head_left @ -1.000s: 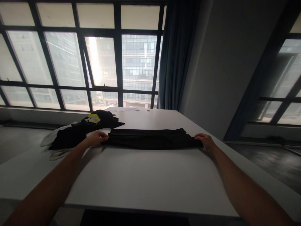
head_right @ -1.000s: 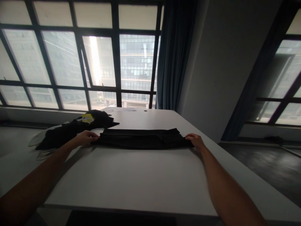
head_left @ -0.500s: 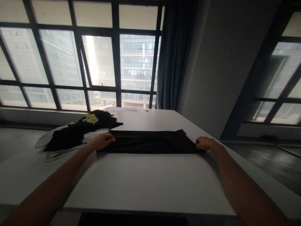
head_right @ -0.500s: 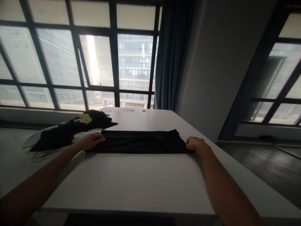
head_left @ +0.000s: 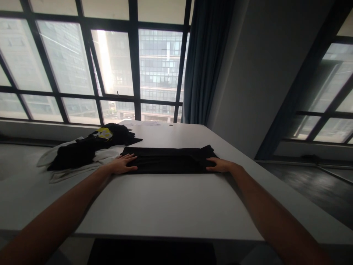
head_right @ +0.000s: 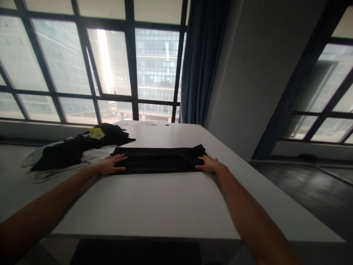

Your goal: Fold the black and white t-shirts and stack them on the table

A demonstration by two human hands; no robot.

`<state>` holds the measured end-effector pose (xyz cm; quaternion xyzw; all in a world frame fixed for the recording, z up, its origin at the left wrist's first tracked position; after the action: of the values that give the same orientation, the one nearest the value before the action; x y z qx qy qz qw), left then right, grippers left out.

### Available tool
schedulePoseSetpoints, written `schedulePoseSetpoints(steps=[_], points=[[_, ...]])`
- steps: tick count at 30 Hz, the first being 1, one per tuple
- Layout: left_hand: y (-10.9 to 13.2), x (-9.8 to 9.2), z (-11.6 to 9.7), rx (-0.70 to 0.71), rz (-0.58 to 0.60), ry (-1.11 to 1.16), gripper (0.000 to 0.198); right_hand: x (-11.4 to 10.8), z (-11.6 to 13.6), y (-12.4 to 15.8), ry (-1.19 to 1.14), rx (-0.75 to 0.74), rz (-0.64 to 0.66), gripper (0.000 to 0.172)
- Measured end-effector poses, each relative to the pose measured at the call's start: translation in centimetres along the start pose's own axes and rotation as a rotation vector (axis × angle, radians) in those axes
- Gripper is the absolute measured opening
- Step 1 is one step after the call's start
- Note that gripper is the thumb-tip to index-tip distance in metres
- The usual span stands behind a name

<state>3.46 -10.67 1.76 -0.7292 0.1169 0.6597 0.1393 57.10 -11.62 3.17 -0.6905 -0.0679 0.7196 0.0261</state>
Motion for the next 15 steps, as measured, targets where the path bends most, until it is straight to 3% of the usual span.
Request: schedulePoseSetpoints(steps=[3,6,10,13,15], points=[[0.4,-0.2,-1.3,-0.016,-0.020,-0.027,0.088,-1.1,1.1,0.3,0.138,0.059,-0.121,0.068],[0.7,-0.8,-2.6,-0.060,-0.103,-0.055,0.080,-1.9,4.0,0.8,0.152,0.096,-0.214,0.061],[0.7,-1.6,-3.2,-0.024,-0.241,-0.108,0.074,-0.6,8.1,0.9,0.042,0.072,-0.009,0.071],[0.5,-1.4,-2.7,0.054,-0.217,-0.070,0.068,0.9,9.8,-0.2,0.058,0.051,0.139,0.084],[0.4,-0.9,-2.0,0.017,-0.188,-0.037,0.069,1.5,10.3,-1.8,0.060,0.053,0.200,0.087]])
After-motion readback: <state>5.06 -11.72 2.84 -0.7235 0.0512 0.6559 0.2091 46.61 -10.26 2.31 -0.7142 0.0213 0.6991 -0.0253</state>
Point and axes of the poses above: each hand's wrist, its own y-axis away from the middle knuckle, its own x-axis out of the palm, z = x × y, the point moved 3 cm from there along -y, towards the middle knuckle, and after that the axes turned 7 degrees about -z, right-handed, at the moved point
